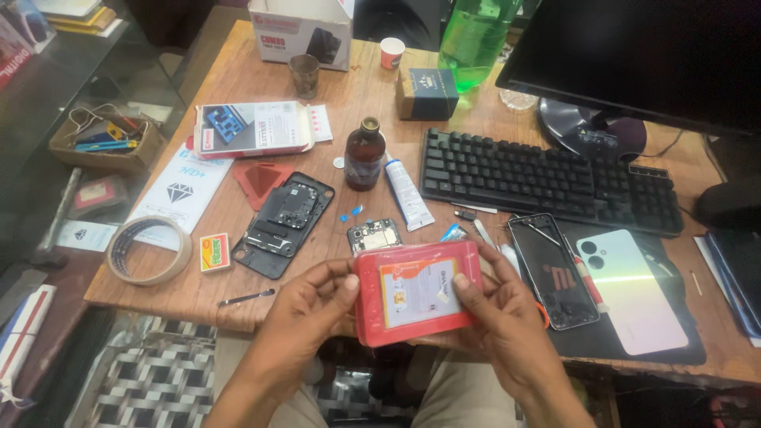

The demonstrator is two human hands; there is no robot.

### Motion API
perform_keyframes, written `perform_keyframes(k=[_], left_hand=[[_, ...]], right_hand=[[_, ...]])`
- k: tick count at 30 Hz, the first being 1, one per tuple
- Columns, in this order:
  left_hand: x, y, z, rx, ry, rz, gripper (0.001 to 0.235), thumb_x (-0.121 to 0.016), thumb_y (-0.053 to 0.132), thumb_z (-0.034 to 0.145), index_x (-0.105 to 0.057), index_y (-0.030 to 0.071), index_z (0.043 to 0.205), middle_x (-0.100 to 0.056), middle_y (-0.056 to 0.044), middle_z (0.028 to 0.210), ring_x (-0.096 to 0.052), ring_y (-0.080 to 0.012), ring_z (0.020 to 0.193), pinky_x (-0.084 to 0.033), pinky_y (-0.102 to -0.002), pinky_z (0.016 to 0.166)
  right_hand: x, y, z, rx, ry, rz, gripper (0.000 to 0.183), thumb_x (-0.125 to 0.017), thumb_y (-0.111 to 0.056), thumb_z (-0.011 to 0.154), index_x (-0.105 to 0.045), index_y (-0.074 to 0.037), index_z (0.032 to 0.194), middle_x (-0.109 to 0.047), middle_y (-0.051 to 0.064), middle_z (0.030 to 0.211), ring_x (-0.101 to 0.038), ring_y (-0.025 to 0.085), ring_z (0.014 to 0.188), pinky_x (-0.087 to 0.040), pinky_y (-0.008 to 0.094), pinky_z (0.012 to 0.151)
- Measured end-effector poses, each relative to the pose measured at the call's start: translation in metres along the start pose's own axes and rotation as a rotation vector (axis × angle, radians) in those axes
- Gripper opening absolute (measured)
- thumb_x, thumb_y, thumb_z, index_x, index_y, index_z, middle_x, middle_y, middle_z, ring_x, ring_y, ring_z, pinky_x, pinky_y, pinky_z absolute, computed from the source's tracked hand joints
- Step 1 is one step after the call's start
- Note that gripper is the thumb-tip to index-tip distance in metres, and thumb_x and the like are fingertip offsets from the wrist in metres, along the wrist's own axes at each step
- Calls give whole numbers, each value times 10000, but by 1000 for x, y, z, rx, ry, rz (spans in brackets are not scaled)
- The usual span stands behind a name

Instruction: The person works on a disassembled smartphone, applying adhesive strips to the internal frame and placing a battery into the chassis. They handle the phone, adhesive, and battery while seated at a cluttered workbench.

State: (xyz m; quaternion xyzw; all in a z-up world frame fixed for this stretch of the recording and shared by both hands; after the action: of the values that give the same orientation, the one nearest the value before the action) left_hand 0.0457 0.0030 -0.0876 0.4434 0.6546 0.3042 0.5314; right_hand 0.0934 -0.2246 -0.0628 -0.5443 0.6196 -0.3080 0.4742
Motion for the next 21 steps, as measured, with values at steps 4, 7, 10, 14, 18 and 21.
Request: perform_keyframes(k=[4, 7, 10, 14, 18, 21], left_hand=[[-6, -1, -14, -16, -104, -189, 337, -610, 249, 983, -595, 5, 1215, -751, -114, 1078, -718, -165, 918, -584, -342, 819], [-15, -5, -23, -40, -141, -293, 297, -599, 238, 990, -586, 17, 1188, -743, -105, 1078, -717, -165, 945, -579, -353, 859], [-22, -5, -27, -70, -116, -349, 279, -603, 224, 1003, -586, 9, 1182, -731, -107, 1074, -705, -172, 972, -563, -366, 896], [-32, -1, -24, -140, -106, -431, 270, -627, 202, 992, -572, 10, 1174, -707, -114, 1138, -690, -178, 1078, -541, -371, 991], [-45, 0, -22, -191, -163, -504, 287, -627, 227, 1021, -554, 26, 1212, -683, -121, 1204, -666, -200, 1122, -540, -409, 1020], [-48, -17, -22, -62, -155, -637, 347, -623, 236, 937, -547, 103, 1249, -694, -62, 1211, -687, -179, 1125, -549, -392, 988]], right_hand=[[-4, -10, 6, 70, -47, -65, 591, -689, -143, 856, -511, -59, 1414, -720, 108, 1208, -678, 165, 1096, -542, 334, 916], [-8, -10, 12, 104, -68, -65, 560, -705, -160, 879, -538, -16, 1395, -680, 118, 1242, -654, 160, 1129, -530, 319, 951], [-12, -5, 15, 105, -74, -72, 600, -724, -190, 869, -538, -8, 1410, -659, 117, 1288, -627, 172, 1166, -517, 326, 967], [-19, -3, 10, 181, -144, -177, 754, -753, -260, 844, -455, 0, 1487, -630, 130, 1406, -589, 172, 1306, -469, 308, 1064], [-24, -7, -2, 279, -239, -267, 1093, -874, -329, 760, -273, -28, 1623, -484, 167, 1547, -500, 283, 1399, -441, 443, 1081], [-25, -10, -12, 388, -204, -533, 1313, -921, -430, 571, -223, -46, 1615, -374, 170, 1602, -363, 300, 1503, -292, 440, 1197]])
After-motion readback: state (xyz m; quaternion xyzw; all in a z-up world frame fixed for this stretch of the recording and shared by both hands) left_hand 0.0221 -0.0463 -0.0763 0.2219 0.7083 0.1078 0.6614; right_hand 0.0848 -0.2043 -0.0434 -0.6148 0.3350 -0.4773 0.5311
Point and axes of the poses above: each hand's wrist, its own z-axis towards the middle knuckle, its own x-axis out of the back of the hand, y = z × x, the point moved 4 cm from there along z, towards the middle knuckle
